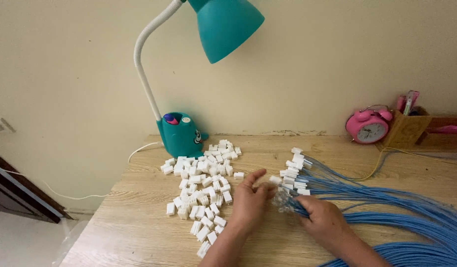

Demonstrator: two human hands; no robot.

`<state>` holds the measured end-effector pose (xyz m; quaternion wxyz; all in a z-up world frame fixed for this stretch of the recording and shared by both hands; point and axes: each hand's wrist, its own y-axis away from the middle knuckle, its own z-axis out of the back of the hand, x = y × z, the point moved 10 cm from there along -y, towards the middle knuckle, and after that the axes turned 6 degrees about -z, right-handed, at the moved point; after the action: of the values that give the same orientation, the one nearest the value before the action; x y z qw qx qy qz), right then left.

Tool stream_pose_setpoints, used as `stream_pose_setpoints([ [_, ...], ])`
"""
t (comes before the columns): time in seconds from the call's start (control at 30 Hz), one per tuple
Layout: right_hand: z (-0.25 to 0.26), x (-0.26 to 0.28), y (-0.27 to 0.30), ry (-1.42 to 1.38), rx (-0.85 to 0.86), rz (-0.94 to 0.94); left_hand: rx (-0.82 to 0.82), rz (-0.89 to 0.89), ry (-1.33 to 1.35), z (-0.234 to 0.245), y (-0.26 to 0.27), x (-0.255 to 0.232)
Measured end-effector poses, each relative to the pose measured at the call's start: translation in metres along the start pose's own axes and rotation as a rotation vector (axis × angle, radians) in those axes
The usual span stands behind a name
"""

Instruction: Attaching and crimping white plastic connectors onto the ends of a bundle of blue electrical wires at a desk.

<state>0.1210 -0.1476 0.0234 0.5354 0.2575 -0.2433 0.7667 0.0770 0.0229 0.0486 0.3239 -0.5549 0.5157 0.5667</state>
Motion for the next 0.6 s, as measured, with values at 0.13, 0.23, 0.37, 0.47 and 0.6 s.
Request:
stream_pose_setpoints([
  [0.13, 0.002, -0.004, -0.005, 0.086, -0.014, -0.056, -0.115, -0.694, -0.821, 0.013, -0.013, -0.047],
  [0.23, 0.002, -0.006, -0.007, 0.065, 0.008, -0.117, -0.194, -0.847, -1.438, 0.012, -0.041, -0.036],
  [0.37, 0.003, -0.022, -0.010, -0.023, -0.009, -0.190, -0.053, -0.586, -1.715, 0.022, -0.079, -0.010],
  [0.47, 0.004, -0.020, -0.014, -0.497, 0.005, -0.059, -0.001, -0.547, -1.773, 0.019, -0.075, -0.014],
  [0.6, 0.006, -0.025, -0.016, -0.600, 0.062, -0.143, -0.074, -0.740, -1.301, -0.003, -0.026, -0.058],
])
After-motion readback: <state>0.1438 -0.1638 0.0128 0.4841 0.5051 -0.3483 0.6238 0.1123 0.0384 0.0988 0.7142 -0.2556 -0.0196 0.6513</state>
